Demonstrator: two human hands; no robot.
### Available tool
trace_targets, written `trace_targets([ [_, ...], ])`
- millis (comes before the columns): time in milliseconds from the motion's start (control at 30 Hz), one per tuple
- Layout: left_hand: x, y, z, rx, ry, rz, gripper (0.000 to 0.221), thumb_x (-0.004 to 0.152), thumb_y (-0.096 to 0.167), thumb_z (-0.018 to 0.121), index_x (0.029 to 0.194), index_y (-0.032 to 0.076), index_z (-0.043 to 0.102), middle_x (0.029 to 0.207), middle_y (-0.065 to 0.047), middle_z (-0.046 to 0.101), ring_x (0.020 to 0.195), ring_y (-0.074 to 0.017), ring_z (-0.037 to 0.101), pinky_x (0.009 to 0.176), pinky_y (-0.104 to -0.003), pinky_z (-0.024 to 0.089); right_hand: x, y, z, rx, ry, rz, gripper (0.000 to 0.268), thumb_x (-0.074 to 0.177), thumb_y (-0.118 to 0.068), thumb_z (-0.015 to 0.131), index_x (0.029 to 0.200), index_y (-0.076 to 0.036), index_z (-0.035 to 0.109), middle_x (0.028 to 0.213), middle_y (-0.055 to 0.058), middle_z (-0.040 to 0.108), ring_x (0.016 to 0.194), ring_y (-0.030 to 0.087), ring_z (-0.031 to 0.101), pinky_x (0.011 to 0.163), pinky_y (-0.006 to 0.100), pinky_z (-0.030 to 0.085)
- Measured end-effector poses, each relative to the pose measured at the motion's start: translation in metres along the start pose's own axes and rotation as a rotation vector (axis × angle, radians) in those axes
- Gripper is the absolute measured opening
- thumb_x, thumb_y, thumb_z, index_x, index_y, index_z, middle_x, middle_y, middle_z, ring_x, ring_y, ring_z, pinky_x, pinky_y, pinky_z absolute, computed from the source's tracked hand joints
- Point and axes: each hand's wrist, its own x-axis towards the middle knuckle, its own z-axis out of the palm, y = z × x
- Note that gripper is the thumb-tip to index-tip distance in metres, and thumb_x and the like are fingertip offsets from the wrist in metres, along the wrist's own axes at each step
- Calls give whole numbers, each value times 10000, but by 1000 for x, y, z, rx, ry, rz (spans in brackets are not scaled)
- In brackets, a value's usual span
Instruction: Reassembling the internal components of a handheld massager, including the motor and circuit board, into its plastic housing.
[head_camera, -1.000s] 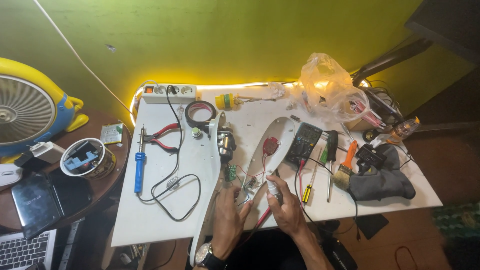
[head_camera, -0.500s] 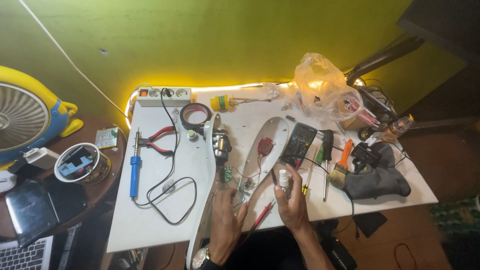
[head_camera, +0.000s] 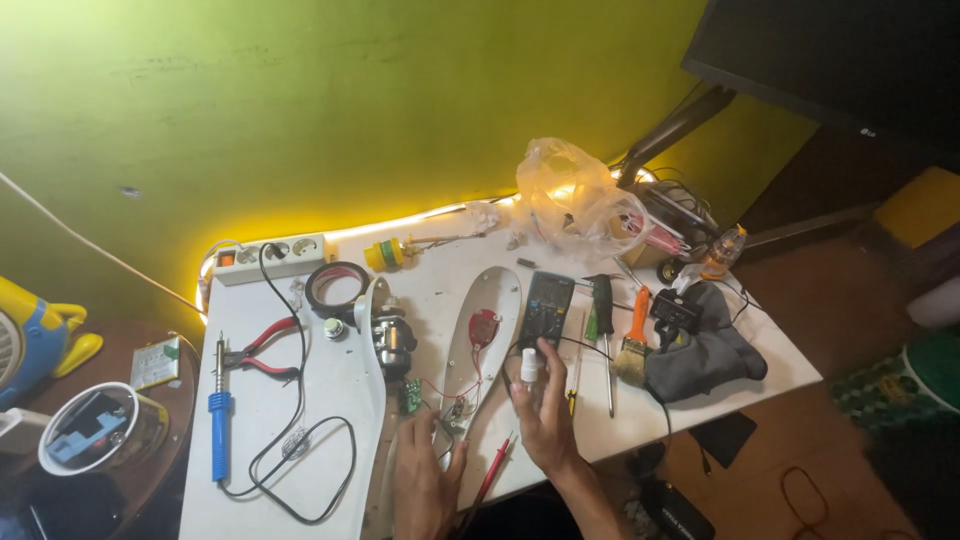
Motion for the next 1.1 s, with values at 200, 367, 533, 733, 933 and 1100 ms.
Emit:
trace_targets([
  [200, 0, 11, -13, -51, 15, 134, 548, 853, 111, 773, 1342, 74, 529, 1184, -154, 586, 1061, -296, 635, 903, -377, 547, -18, -40, -7, -162, -299, 148, 479, 897, -382, 523, 1353, -243, 561, 728, 1, 657, 582, 170, 586, 616, 352, 478],
  [367, -4, 21, -25, -77, 20, 176, 472, 911, 138, 714, 1336, 67, 521, 1095, -150, 554, 930, -275, 606, 779, -363, 527, -29, -19, -2, -166, -332, 117, 434, 898, -359, 516, 1310, -227, 554, 701, 3, 677, 506, 161, 568, 554, 363, 502],
  [533, -4, 22, -24, -64, 10, 151, 467, 908, 126, 715, 1326, 45, 522, 1097, -145, 568, 927, -264, 618, 766, -361, 540, -26, -10, -1, -189, -241, 121, 475, 909, -383, 502, 1354, -222, 533, 617, 49, 680, 614, 215, 685, 655, 392, 577],
  [733, -4, 12, -12, 38, 24, 132, 505, 874, 200, 724, 1332, 80, 550, 1145, -152, 595, 1054, -339, 593, 922, -430, 492, -2, 0, -14, -56, 22, 15, 588, 953, -344, 548, 1472, -96, 425, 1423, 132, 564, 1260, 267, 598, 1061, 389, 458],
  [933, 5, 2, 18, 290, 97, 70, 553, 818, 336, 735, 1319, 161, 579, 1241, -101, 582, 1136, -323, 557, 893, -475, 490, 23, 17, -15, -93, 80, -77, 578, 995, -379, 573, 1472, -127, 365, 1129, 81, 705, 881, 200, 728, 699, 311, 613],
  [1100, 21, 23, 30, 140, 90, 272, 435, 863, 305, 703, 1274, 186, 625, 1185, -84, 600, 1068, -335, 578, 915, -473, 459, 25, 26, -12, -1, 75, -167, 497, 983, -276, 659, 1389, -86, 444, 1237, 177, 681, 1127, 271, 724, 951, 326, 618],
])
